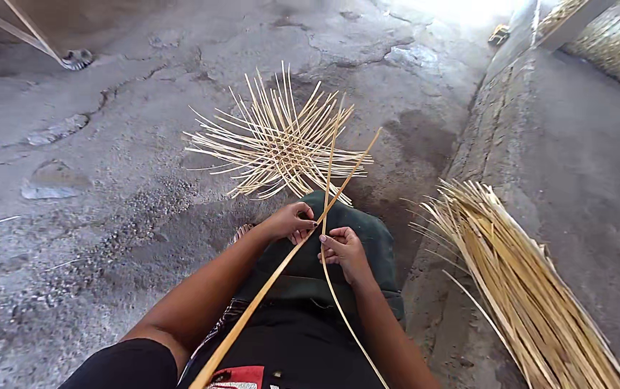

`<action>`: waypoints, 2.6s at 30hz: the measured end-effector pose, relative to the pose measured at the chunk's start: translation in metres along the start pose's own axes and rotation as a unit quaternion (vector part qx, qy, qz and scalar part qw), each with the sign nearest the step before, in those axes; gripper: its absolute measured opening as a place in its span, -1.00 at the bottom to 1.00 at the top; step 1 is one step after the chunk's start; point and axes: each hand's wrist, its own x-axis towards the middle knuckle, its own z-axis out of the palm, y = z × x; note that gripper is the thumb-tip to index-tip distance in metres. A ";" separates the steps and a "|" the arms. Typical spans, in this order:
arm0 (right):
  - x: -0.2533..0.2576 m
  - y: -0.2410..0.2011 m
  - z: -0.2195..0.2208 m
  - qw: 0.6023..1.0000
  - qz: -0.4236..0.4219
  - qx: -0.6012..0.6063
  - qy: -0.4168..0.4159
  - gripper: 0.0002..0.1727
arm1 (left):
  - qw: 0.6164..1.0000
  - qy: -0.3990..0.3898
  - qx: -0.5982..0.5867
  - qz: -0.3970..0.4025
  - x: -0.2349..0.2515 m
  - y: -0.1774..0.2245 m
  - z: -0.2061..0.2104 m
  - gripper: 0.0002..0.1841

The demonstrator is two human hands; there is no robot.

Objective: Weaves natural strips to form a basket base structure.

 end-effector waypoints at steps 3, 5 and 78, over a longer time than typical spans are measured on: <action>0.000 0.000 -0.002 0.999 -0.020 -0.037 -0.005 -0.57 | 0.998 0.014 -0.018 0.052 0.002 -0.008 -0.001 -0.68; -0.003 0.000 -0.005 0.996 -0.036 -0.078 -0.009 -0.58 | 0.996 0.021 -0.024 0.081 0.000 -0.011 0.000 -0.69; -0.012 -0.005 -0.039 0.978 -0.031 -0.138 -0.151 -0.27 | 0.993 -0.107 0.046 -0.010 -0.019 0.005 -0.009 -0.39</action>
